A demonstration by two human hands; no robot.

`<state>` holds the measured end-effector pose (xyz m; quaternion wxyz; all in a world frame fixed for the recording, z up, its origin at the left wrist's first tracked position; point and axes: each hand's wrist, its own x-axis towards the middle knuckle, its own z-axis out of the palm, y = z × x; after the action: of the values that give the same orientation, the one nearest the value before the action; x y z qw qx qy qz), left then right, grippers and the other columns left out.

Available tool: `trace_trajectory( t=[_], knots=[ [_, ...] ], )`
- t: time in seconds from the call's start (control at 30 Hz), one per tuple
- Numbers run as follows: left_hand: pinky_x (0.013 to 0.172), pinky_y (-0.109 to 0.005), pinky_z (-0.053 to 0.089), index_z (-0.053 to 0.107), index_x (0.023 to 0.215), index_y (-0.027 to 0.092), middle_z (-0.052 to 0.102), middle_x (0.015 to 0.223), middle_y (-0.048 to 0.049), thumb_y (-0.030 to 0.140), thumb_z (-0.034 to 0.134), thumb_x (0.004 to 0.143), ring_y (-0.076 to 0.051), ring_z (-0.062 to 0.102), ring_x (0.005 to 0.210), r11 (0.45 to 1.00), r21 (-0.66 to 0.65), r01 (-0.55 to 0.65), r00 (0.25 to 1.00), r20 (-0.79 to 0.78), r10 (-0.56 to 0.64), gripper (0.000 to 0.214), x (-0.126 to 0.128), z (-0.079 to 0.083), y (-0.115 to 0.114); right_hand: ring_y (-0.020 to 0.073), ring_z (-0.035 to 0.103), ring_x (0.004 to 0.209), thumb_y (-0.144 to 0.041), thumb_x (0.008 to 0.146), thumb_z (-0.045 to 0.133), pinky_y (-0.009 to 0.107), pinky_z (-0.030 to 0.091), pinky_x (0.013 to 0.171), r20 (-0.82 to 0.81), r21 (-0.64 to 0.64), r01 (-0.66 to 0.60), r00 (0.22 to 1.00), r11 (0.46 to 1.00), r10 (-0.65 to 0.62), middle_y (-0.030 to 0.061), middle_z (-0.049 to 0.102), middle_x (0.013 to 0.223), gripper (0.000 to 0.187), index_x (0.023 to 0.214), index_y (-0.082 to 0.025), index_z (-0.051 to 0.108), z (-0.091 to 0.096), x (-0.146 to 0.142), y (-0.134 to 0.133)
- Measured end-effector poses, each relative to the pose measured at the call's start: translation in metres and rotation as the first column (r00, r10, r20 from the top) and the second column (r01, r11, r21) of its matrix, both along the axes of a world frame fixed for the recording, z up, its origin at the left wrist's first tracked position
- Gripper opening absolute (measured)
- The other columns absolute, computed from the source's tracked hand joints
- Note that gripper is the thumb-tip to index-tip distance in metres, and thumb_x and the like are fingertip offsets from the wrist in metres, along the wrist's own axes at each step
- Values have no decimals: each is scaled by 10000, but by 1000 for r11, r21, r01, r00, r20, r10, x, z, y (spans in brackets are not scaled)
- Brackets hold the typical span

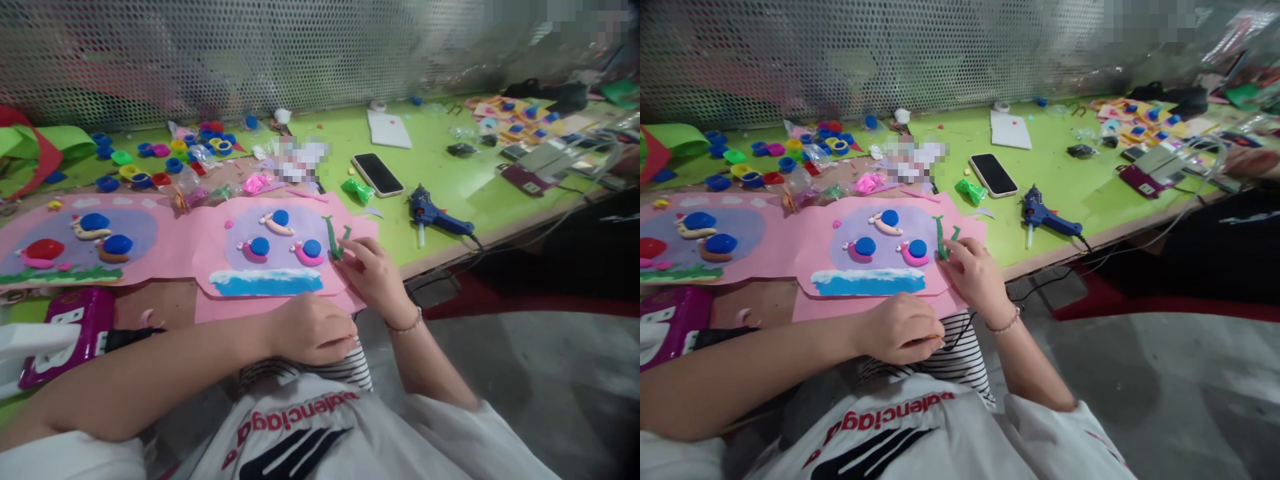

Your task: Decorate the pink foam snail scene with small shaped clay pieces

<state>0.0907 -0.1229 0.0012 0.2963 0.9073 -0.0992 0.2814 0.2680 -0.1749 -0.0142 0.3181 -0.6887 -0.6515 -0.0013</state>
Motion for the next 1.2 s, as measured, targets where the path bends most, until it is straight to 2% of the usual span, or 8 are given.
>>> trace_trajectory(
  t=[0.1, 0.23, 0.4, 0.5, 0.57, 0.83, 1.03, 1.2],
  knots=[
    [516, -233, 407, 552, 713, 174, 632, 603, -6, 218, 463, 843, -109, 576, 548, 999, -34, 2, 1000, -25, -3, 163, 0, 0, 1, 214, 591, 839, -303, 786, 623, 380, 519, 741, -8, -117, 51, 999, 992, -52, 99, 543, 1074, 608, 1351, -254, 404, 9, 1, 5],
    [518, -217, 391, 561, 709, 165, 614, 568, 5, 199, 480, 823, -96, 564, 527, 994, -105, -17, 999, -38, 13, 144, -1, 1, 3, 213, 583, 839, -302, 733, 670, 394, 523, 740, -15, -247, 2, 1000, 969, -6, 103, 482, 1118, 719, 1381, -285, 359, 20, 8, 13],
    [534, -214, 396, 561, 708, 172, 613, 568, 9, 219, 463, 837, -94, 555, 521, 993, -114, -43, 997, -75, 35, 169, -1, 2, 6, 122, 554, 758, -232, 854, 511, 297, 522, 708, -235, -126, -181, 961, 975, 148, 86, 480, 1098, 457, 1306, -269, 458, 17, 19, 9],
    [560, -223, 407, 557, 725, 172, 636, 619, -3, 222, 451, 848, -103, 570, 564, 998, -50, -42, 997, -72, 38, 170, 0, 1, 6, 159, 558, 885, -178, 864, 491, 310, 506, 756, -193, 27, -211, 958, 977, 212, 90, 524, 1009, 258, 1084, -213, 620, 11, 19, 0],
    [588, -240, 413, 553, 741, 165, 642, 663, -21, 209, 437, 851, -120, 579, 613, 998, 34, -47, 997, -58, 48, 166, 1, 0, 5, 164, 556, 870, -167, 858, 504, 314, 502, 748, -126, 73, -236, 962, 969, 244, 92, 537, 935, 206, 996, -178, 657, 9, 16, -6],
    [627, -314, 430, 515, 763, 145, 564, 738, -65, 147, 372, 835, -192, 526, 717, 911, 379, -161, 959, -157, 235, 160, 2, 0, 2, 167, 520, 765, -196, 868, 495, 327, 477, 668, 75, -10, -274, 959, 962, 274, 94, 541, 837, 257, 1050, -131, 664, 8, 10, -13],
    [648, -355, 456, 509, 892, 123, 557, 832, -82, 84, 349, 849, -227, 520, 777, 839, 475, -264, 878, -242, 413, 170, 3, -6, 1, 181, 505, 788, -195, 856, 511, 344, 465, 693, 180, -32, -314, 932, 949, 314, 93, 544, 830, 247, 1041, -147, 668, 5, 12, -12],
    [645, -366, 463, 502, 934, 116, 546, 840, -83, 75, 346, 845, -231, 523, 786, 843, 479, -244, 846, -320, 427, 184, 4, -7, 1, 152, 509, 751, -186, 869, 502, 307, 468, 654, 58, 20, -292, 955, 956, 290, 94, 527, 849, 247, 1038, -131, 672, 9, 11, -12]
  ],
)
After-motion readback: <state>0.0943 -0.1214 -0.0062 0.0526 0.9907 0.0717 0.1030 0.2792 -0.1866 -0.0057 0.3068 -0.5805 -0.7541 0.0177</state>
